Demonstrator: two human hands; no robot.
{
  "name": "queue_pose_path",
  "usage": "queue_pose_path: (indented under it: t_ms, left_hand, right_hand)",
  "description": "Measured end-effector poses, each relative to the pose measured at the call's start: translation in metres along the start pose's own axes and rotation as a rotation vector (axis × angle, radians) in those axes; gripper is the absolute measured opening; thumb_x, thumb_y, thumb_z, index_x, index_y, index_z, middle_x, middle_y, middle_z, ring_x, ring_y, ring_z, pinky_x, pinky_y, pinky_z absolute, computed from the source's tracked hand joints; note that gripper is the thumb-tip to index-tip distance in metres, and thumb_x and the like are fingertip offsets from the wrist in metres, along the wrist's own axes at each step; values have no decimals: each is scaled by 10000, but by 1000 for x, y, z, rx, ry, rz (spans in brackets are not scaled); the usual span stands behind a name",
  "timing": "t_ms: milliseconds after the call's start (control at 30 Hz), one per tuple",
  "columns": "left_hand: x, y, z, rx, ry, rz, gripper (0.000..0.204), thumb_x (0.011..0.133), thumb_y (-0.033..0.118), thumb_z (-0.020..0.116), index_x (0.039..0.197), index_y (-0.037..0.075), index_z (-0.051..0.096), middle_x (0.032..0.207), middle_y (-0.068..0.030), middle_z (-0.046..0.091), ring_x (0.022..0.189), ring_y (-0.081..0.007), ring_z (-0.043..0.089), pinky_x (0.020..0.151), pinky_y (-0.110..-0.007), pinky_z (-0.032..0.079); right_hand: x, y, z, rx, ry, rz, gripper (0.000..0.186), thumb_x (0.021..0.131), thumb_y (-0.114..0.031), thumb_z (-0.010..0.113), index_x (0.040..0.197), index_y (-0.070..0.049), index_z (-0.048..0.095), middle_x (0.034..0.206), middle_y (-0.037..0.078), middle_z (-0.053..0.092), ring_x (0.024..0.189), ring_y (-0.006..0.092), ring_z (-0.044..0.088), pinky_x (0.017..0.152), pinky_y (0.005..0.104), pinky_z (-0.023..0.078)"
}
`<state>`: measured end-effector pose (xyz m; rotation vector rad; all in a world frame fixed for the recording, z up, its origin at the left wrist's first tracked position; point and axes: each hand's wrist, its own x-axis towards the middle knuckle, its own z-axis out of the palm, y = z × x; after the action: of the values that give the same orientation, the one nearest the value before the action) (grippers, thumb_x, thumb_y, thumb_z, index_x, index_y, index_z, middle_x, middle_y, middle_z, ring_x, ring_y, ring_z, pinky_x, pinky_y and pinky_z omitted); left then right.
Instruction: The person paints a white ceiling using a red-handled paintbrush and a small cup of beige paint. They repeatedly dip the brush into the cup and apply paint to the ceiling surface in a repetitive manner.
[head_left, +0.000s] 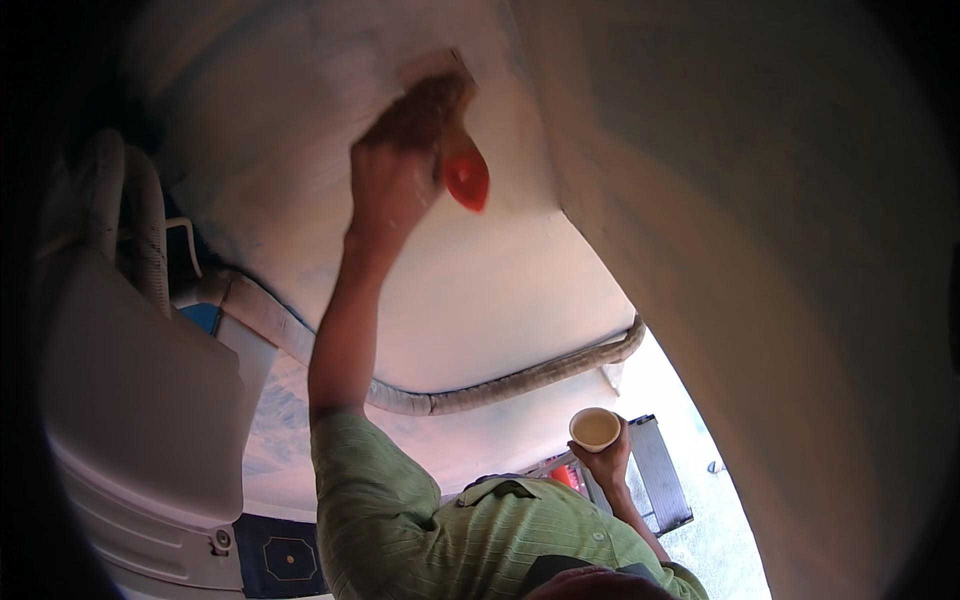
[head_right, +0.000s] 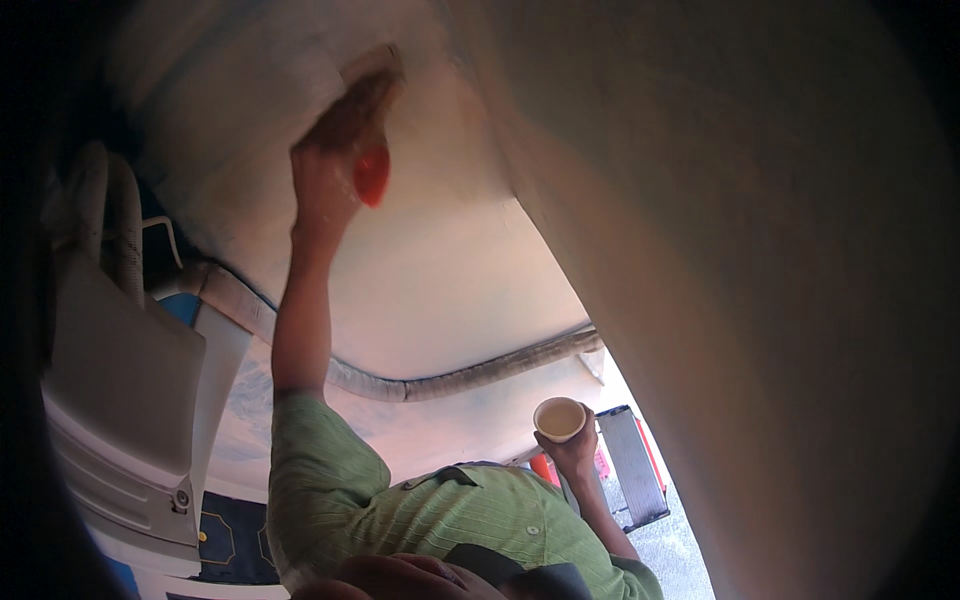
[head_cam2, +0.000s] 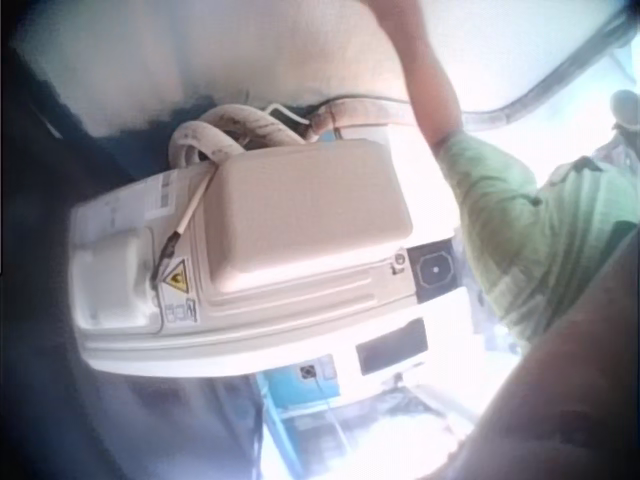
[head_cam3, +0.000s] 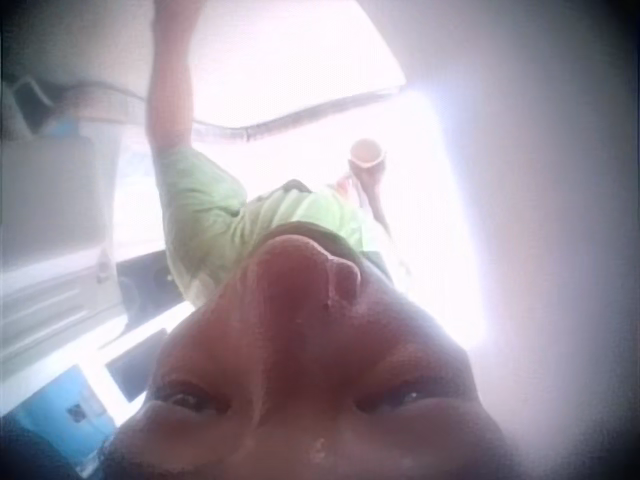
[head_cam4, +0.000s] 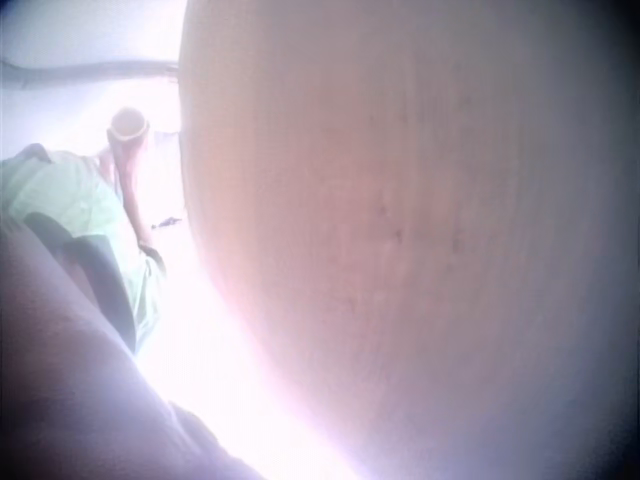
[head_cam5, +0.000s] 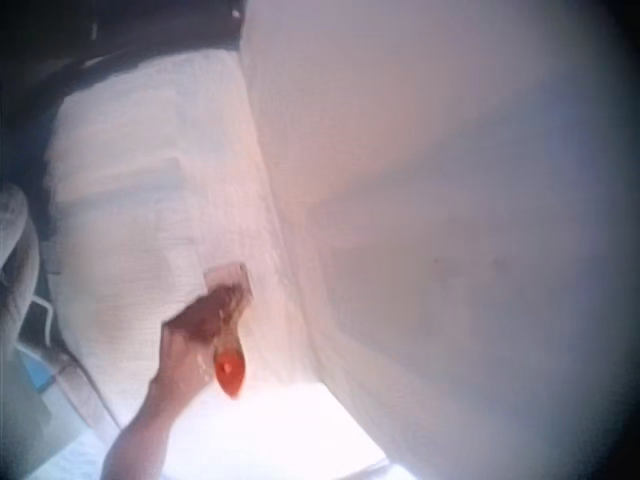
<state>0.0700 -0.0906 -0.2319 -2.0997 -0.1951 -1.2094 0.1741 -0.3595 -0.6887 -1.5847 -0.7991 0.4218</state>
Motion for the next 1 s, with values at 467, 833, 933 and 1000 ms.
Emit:
queue_pose_path:
  t_ms: [467,833,933,1000]
  left_hand:
    - [-125,108,38,-458,-274,-200,456,764,-58,702,1201,71,697,1185,-135,728,1054,-304,722,902,-396,601]
    - [-84,55,38,-537,-394,-334,243,856,42,679,1078,103,756,889,-138,744,660,-318,674,658,-396,545]
    - [-73,43,35,-478,-394,-331,261,827,34,670,1064,102,757,756,-171,697,661,-365,676,659,-457,561]
    - [-67,27,43,-417,-297,-255,130,812,78,704,935,68,744,753,-193,688,693,-407,672,686,-487,558]
  right_hand:
    - [-29,0,-11,-45,52,11,780,616,-202,970,1241,-16,542,1110,174,715,1024,303,722,880,415,587]
    - [-20,-10,-11,-11,66,3,807,623,-183,965,1272,-13,516,1158,180,676,1081,320,696,925,433,572]
    - [-17,-13,-7,11,89,6,787,614,-198,965,1250,-19,538,1130,174,691,1042,312,704,895,428,575]
    - [-15,-13,-5,8,107,2,776,609,-206,966,1238,-23,549,1112,169,698,1021,308,708,878,428,576]
